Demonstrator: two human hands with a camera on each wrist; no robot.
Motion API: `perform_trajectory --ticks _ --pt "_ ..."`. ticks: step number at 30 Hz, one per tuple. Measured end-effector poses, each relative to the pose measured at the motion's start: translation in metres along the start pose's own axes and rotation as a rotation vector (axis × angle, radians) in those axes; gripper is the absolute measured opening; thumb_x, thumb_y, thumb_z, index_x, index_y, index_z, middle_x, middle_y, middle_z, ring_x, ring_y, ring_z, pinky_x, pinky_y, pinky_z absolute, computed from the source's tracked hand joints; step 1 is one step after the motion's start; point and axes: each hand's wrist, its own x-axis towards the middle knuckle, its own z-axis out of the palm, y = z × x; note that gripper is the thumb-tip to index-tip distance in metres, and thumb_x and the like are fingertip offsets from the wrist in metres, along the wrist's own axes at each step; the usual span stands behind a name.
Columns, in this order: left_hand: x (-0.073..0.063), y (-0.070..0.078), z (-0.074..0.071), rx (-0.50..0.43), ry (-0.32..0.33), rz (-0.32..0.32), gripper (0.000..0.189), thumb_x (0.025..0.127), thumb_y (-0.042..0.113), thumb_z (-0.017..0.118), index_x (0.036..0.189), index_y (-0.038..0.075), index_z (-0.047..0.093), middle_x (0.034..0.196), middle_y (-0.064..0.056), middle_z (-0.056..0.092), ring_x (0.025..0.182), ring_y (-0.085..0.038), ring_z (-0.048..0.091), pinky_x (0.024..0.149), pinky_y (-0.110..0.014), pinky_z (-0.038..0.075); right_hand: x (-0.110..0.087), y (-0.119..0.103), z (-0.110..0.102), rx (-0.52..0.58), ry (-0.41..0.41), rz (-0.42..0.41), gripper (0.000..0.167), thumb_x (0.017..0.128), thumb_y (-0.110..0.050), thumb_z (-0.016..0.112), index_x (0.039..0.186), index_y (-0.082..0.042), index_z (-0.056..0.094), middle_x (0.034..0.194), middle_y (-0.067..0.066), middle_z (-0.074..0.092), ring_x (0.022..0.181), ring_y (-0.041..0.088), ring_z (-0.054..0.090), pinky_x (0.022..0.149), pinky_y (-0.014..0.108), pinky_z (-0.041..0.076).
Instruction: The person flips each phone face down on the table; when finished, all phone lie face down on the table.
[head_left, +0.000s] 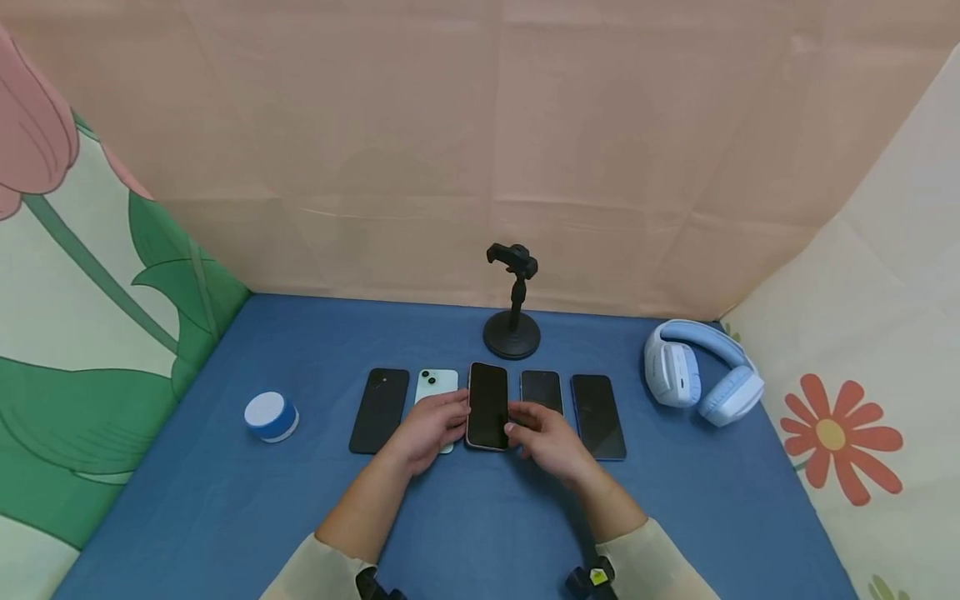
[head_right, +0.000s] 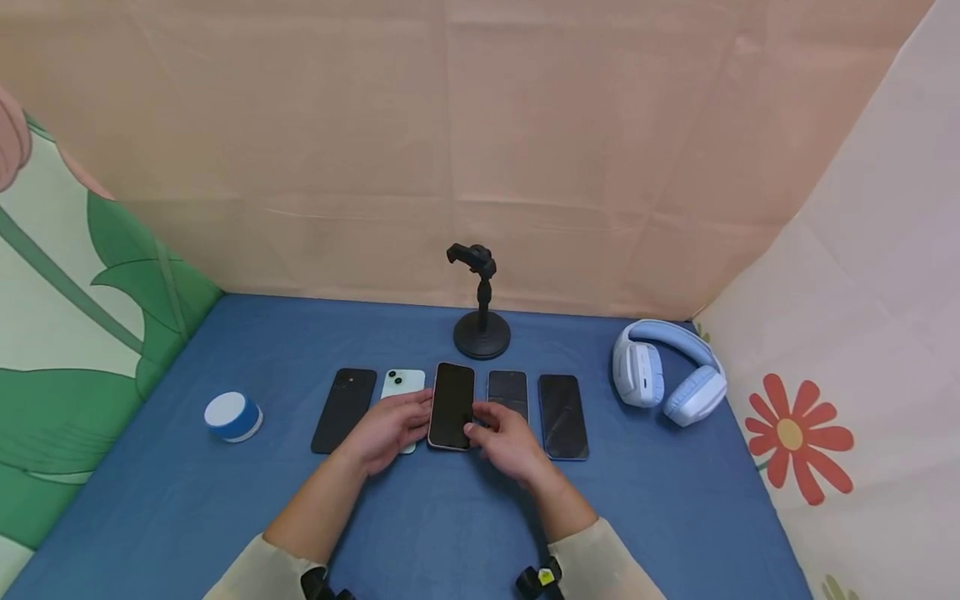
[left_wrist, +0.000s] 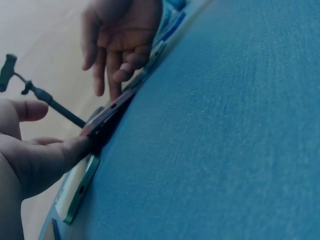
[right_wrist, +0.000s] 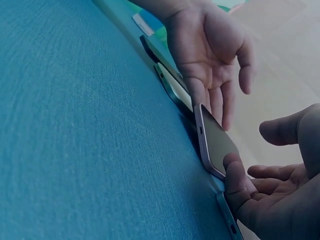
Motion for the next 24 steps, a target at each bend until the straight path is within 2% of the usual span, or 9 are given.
perform_trajectory --ticks 13,24 --pt "-0.011 0.005 -0.006 0.048 0.008 0.023 0.057 0.107 0.012 0.052 0.156 -0.009 0.033 0.169 -0.019 0.025 0.154 -0.034 0.026 0.12 -0.041 0.037 -0.002 -0.001 0.001 0.014 -0.018 -0.014 0.051 0.102 -0.016 0.065 0.147 0.006 0.052 0.144 0.025 0.058 0.095 0.023 0.068 0.074 0.04 0.059" --pt "-0.014 0.006 0.003 0.171 -0.007 0.047 0.06 0.108 0.017 0.054 0.158 -0.006 0.032 0.168 -0.017 0.027 0.154 -0.037 0.026 0.122 -0.044 0.035 -0.003 -0.002 0.001 0.017 -0.001 -0.019 0.051 0.103 -0.016 0.064 0.147 0.006 0.051 0.143 0.025 0.058 0.098 0.023 0.069 0.077 0.042 0.06"
